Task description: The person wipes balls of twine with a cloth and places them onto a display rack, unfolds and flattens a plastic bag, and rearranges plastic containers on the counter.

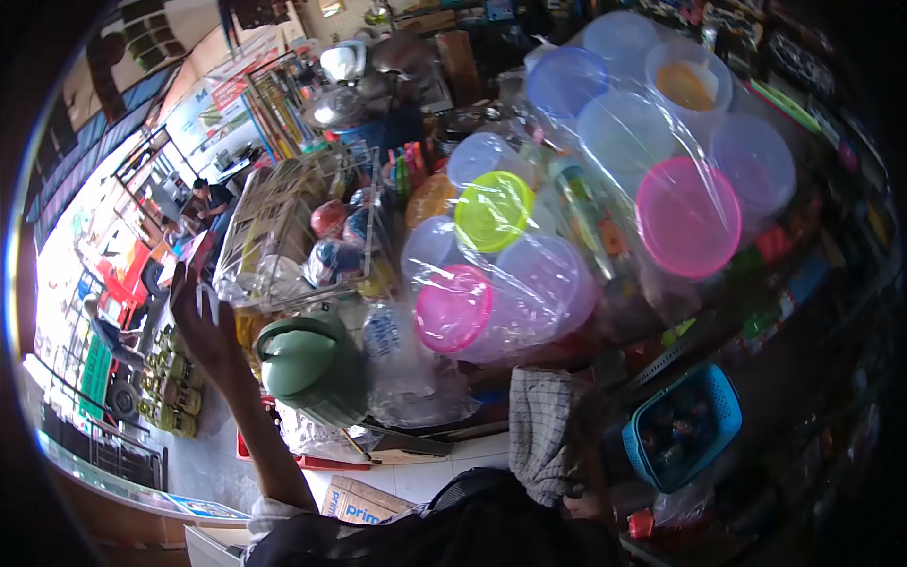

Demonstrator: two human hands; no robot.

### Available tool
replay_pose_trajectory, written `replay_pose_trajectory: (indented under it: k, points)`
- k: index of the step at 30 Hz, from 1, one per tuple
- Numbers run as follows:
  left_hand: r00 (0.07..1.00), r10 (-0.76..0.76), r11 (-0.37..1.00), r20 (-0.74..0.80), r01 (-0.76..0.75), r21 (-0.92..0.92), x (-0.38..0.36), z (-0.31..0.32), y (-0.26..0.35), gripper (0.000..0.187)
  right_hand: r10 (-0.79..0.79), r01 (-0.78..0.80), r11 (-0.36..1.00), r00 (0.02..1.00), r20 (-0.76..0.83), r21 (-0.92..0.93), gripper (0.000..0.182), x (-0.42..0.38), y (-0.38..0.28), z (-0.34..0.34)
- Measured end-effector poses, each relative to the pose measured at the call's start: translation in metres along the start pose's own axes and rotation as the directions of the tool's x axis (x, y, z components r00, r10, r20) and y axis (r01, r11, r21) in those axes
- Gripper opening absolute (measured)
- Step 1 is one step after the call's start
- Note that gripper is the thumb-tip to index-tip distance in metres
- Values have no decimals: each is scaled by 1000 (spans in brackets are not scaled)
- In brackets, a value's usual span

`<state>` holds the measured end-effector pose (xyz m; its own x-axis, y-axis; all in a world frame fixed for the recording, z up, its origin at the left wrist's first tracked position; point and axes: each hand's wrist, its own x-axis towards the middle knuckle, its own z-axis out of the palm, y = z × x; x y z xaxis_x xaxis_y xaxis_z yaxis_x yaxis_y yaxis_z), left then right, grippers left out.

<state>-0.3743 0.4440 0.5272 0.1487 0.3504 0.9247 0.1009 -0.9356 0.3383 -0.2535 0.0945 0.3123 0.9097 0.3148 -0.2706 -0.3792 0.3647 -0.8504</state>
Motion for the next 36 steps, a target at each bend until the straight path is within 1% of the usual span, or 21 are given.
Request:
replay_pose_trajectory:
  k: [1,3,5,6,7,9,12,13,16,18,20,22,23,25,26,28,29,31,32,34,36]
  points:
    - [995,0,995,-96,-9,-95,-17,6,15,46,-22,22,1000,999,-30,9,52,3,-4,-11]
    - [990,47,984,-130,-68,-165,-54,21,45,36,-56,60,998,993,-108,30,53,7,-13,-35]
    - [999,37,993,18,-35,-116,-102,39,71,23,-93,103,994,975,-200,41,53,10,-21,-60]
    - [971,141,969,194,-95,-226,-110,52,91,19,-116,130,991,962,-246,39,54,11,-25,-75]
    - [900,256,930,351,-130,-345,-118,66,111,15,-147,165,986,944,-296,36,54,11,-31,-94]
    - [758,461,793,462,-118,-598,-139,113,138,21,-206,228,974,896,-393,10,55,12,-39,-128]
    - [386,538,786,750,92,-611,-167,171,181,34,-315,327,942,786,-532,-76,56,7,-53,-189]
    - [257,551,774,794,199,-602,-181,193,194,29,-356,351,928,739,-572,-125,57,1,-58,-210]
    - [130,533,672,836,537,-511,-255,263,230,23,-492,378,869,590,-640,-319,58,-14,-70,-265]
    - [-6,459,562,888,776,-285,-321,309,252,17,-564,357,826,513,-647,-437,59,-27,-72,-299]
    - [-171,300,656,938,752,-72,-399,348,270,15,-529,352,846,470,-707,-400,59,-37,-69,-321]
    - [-72,342,696,937,689,-201,-482,378,282,16,-388,399,890,408,-826,-220,60,-44,-68,-329]
    - [-107,360,691,927,698,-188,-522,390,290,16,-320,342,913,266,-909,-221,47,-41,-70,-323]
    - [-185,387,682,904,717,-145,-595,408,301,23,-244,267,940,93,-965,-212,37,-47,-73,-328]
    - [-207,395,680,895,722,-133,-624,415,304,23,-128,264,960,102,-987,-97,37,-55,-71,-331]
    - [-502,119,943,857,326,60,-678,426,306,42,-10,246,969,102,-995,16,36,-68,-75,-337]
    - [-513,123,941,849,332,64,-710,426,300,42,167,388,889,217,-962,242,38,-71,-81,-340]
    - [-99,-3,998,995,-59,-3,-763,413,287,64,310,489,749,337,-889,447,41,-75,-81,-347]
    - [-130,-92,977,987,-201,64,-771,409,292,69,283,476,773,333,-900,419,44,-74,-77,-348]
    - [-161,-184,934,970,-337,121,-782,402,289,75,257,455,803,319,-912,385,48,-75,-75,-348]
    - [-225,-114,986,968,-143,83,-808,403,263,78,247,421,828,320,-915,371,53,-74,-76,-344]
